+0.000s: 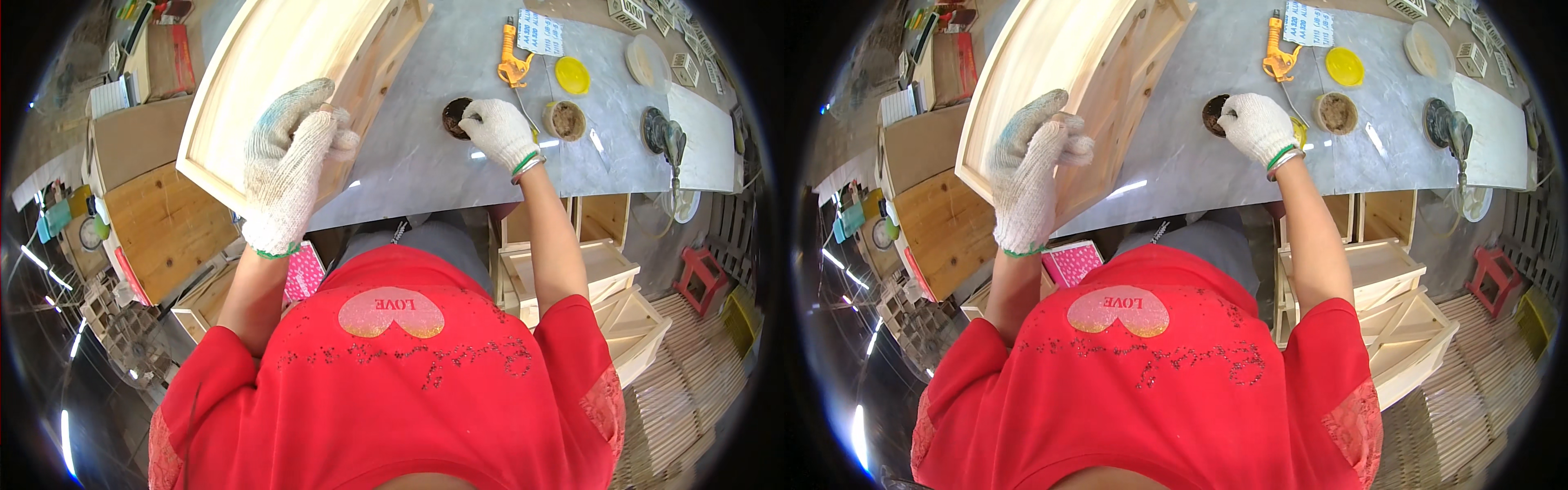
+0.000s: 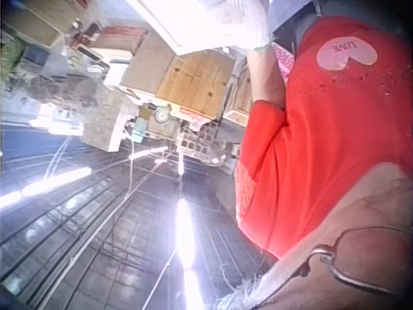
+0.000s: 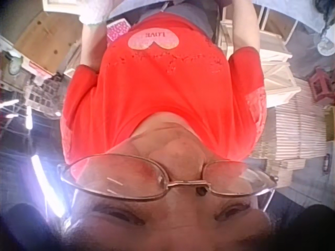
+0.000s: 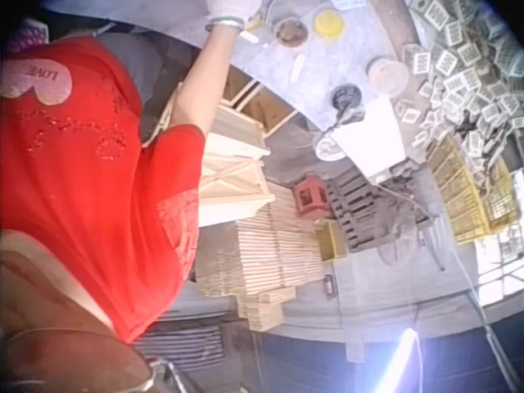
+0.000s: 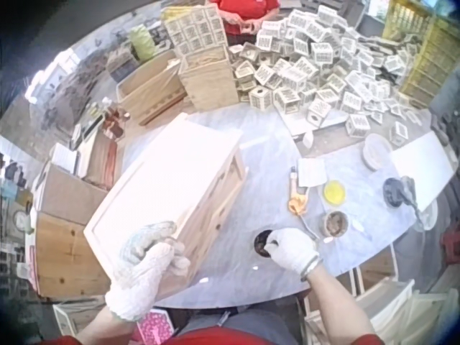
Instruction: The recorder applies wood filler to the seams of a wooden box using a small spatula and kemudian sands the edges.
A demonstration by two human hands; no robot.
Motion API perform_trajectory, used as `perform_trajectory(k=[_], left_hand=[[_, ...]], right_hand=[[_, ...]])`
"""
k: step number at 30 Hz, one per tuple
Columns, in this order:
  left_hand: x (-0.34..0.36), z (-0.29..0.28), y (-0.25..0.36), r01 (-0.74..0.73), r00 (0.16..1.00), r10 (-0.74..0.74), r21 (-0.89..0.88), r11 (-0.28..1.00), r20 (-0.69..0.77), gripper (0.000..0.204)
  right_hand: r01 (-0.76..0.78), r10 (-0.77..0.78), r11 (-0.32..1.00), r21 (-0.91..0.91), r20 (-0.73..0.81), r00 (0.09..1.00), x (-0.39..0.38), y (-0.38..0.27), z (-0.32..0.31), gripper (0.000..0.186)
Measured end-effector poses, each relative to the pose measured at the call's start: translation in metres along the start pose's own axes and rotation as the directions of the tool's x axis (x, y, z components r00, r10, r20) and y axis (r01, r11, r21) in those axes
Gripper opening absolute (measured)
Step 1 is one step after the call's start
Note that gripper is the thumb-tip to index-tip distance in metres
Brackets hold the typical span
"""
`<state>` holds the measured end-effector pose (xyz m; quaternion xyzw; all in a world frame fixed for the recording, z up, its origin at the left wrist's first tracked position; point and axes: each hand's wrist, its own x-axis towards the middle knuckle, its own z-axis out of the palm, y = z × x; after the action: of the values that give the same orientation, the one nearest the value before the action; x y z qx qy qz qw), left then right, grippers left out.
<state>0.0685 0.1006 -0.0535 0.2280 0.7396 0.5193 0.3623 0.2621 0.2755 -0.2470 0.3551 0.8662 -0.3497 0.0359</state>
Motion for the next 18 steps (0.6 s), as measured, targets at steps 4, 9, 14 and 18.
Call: perform_trajectory(k=[4, 9, 14, 18], left_hand=[[-0.001, 0.001, 0.001, 0.015, 1.0, -0.015, -0.004, 1.0, -0.002, 0.037], [-0.004, 0.001, -0.001, 0.011, 1.0, -0.011, 0.005, 1.0, -0.003, 0.037], [-0.011, -0.007, 0.002, -0.014, 0.999, 0.015, 0.014, 1.0, -0.035, 0.037], [-0.021, -0.032, 0.002, -0.059, 0.986, 0.059, 0.001, 0.998, -0.158, 0.036]], right_hand=[[-0.004, 0.003, 0.995, 0.097, 0.018, 1.0, 0.001, 0.004, -0.005, 0.023], [-0.026, 0.013, 0.98, 0.197, 0.067, 0.998, -0.002, 0.019, -0.011, 0.026], [-0.081, 0.061, 0.889, 0.45, 0.06, 0.996, -0.01, 0.037, -0.009, 0.032], [-0.089, 0.115, 0.734, 0.674, 0.005, 0.993, -0.027, 0.023, -0.016, 0.021]])
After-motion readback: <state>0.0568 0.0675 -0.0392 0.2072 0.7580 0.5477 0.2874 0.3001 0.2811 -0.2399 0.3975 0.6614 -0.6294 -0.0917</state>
